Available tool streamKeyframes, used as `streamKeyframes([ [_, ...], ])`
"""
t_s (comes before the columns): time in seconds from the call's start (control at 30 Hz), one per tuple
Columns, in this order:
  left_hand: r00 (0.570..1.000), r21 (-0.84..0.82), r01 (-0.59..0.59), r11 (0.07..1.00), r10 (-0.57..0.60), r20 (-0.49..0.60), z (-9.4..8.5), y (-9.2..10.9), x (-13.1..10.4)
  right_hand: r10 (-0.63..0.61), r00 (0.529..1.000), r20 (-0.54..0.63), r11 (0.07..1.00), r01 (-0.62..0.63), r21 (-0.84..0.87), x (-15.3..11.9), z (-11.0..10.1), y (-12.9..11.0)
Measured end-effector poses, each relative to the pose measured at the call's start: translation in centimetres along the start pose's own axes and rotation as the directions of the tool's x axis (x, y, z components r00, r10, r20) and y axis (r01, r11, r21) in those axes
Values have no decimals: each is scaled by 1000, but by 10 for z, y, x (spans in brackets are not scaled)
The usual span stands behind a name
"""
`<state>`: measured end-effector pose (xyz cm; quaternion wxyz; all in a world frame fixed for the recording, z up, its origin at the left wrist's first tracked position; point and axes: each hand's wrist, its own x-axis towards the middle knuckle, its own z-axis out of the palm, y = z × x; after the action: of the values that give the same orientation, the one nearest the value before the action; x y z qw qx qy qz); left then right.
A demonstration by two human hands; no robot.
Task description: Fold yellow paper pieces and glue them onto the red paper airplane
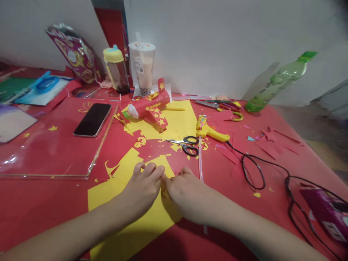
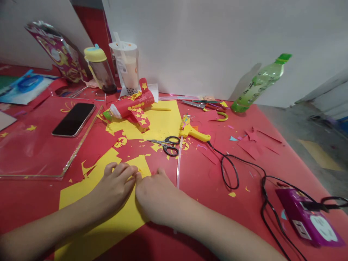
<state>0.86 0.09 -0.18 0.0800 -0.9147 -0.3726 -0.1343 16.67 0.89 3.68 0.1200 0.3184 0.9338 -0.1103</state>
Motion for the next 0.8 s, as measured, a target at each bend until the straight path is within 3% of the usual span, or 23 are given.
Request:
streamKeyframes([
  [0.13, 1000, -10, 19, 1000, -18, 22, -2, -1, 1, -26, 1000, 5, 999, 26, 27, -2, -2, 2],
  [0.37, 985, -98, 75, 992, -59, 162, -13, -3, 4, 39, 999, 25, 992, -42, 118, 1, -5, 10],
  [0.6, 989, -145, 129, 981, -117, 85, -14, -8, 7, 63, 998, 21, 993, -65, 103, 6, -5, 11],
  [0.8, 964, -172, 252, 952, -230, 137, -8, -13, 9, 95, 995, -42, 993, -92, 69, 7, 0, 8],
])
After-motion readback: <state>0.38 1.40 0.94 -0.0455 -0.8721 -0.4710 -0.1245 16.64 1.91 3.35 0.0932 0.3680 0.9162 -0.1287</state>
